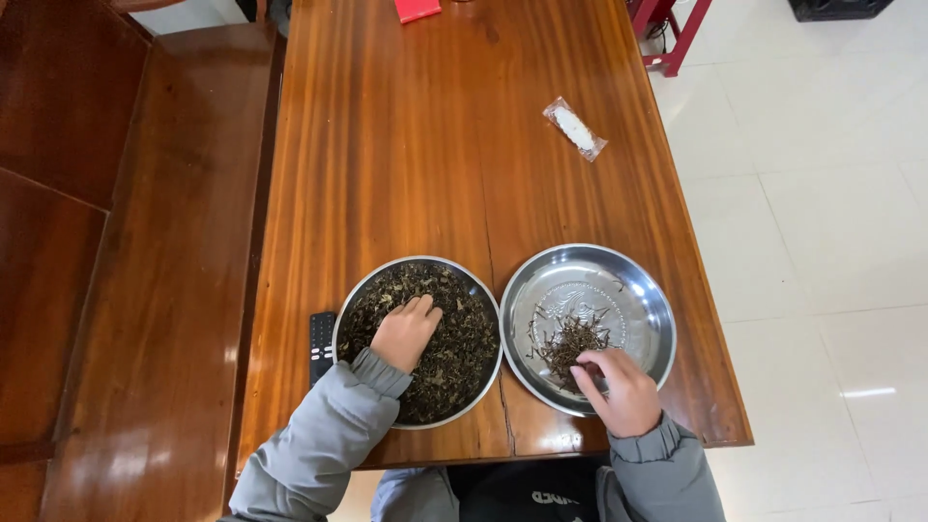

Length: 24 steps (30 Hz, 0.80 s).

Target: Manually sorting dried tea leaves by picking out stems and debris and placing them into a separate metal bowl.

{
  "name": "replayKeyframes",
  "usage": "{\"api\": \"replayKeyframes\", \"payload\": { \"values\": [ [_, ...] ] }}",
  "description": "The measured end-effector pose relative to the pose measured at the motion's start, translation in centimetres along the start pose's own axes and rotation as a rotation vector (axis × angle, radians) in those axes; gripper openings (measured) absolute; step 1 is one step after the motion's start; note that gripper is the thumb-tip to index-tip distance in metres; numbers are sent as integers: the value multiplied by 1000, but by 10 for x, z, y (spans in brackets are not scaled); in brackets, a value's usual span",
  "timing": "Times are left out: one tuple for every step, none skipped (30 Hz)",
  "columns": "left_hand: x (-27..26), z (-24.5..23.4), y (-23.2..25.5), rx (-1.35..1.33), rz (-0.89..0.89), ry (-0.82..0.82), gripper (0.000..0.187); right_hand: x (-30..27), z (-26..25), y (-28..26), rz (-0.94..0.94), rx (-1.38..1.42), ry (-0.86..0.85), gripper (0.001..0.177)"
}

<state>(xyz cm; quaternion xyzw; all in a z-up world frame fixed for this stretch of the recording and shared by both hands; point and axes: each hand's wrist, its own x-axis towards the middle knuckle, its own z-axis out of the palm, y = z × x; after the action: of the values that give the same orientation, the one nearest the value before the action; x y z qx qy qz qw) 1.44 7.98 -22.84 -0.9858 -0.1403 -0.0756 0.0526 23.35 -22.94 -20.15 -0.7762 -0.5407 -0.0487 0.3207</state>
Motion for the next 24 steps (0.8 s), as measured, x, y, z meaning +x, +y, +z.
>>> {"api": "replayKeyframes", "payload": {
  "values": [
    [-1,0,-1,0,1,0,25,3,-2,-3,0,0,1,23],
    [-3,0,-2,-45,-13,-24,33,6,-4,-5,-10,1,6,22],
    [-6,1,-2,-89,-28,-50,40,7,-5,-8,-20,4,10,22],
    [-10,9,-2,-89,-29,-51,40,9,-4,-9,-20,5,9,22],
    [-13,17,-2,-124,-51,-36,38,12,-4,-9,-56,22,-10,22],
    [-17,24,-2,-159,-74,-22,36,14,-4,-10,-92,38,-29,22],
    [-19,23,1,-155,-72,-21,36,18,0,-10,-92,39,-24,22],
    [-22,22,4,-208,-102,-8,35,21,3,-10,-134,44,-44,22],
    [-26,22,8,-262,-134,3,35,22,6,-11,-175,49,-68,21],
    [-29,17,11,-261,-133,2,35,25,10,-15,-175,50,-66,21],
    [-31,12,14,-327,-149,16,31,28,13,-18,-197,63,-73,21],
    [-33,6,17,-393,-166,29,28,31,16,-21,-220,75,-81,21],
    [-35,10,21,-392,-164,31,28,33,17,-25,-221,73,-78,21],
    [-38,14,25,-469,-211,83,14,35,19,-30,-242,85,-75,19],
    [-39,17,28,-544,-257,136,9,39,21,-35,-262,98,-71,17],
    [-39,9,32,-541,-253,139,9,40,22,-39,-263,96,-66,17],
    [-40,2,37,-585,-265,172,9,41,23,-43,-266,92,-59,17],
    [-40,-6,42,-629,-277,205,9,42,25,-47,-269,88,-53,18],
    [-40,-14,45,-629,-275,206,9,43,25,-50,-269,87,-51,18],
    [-41,-22,48,-649,-291,227,6,44,26,-53,-267,101,-56,18],
    [-41,-30,52,-672,-308,247,5,44,26,-55,-266,115,-63,19],
    [-41,-27,52,-673,-307,249,5,45,23,-59,-267,113,-64,19],
    [-42,-23,51,-673,-334,238,4,47,20,-63,-268,125,-53,18],
    [-43,-20,51,-673,-361,227,2,48,18,-67,-269,136,-41,17]
  ]
}}
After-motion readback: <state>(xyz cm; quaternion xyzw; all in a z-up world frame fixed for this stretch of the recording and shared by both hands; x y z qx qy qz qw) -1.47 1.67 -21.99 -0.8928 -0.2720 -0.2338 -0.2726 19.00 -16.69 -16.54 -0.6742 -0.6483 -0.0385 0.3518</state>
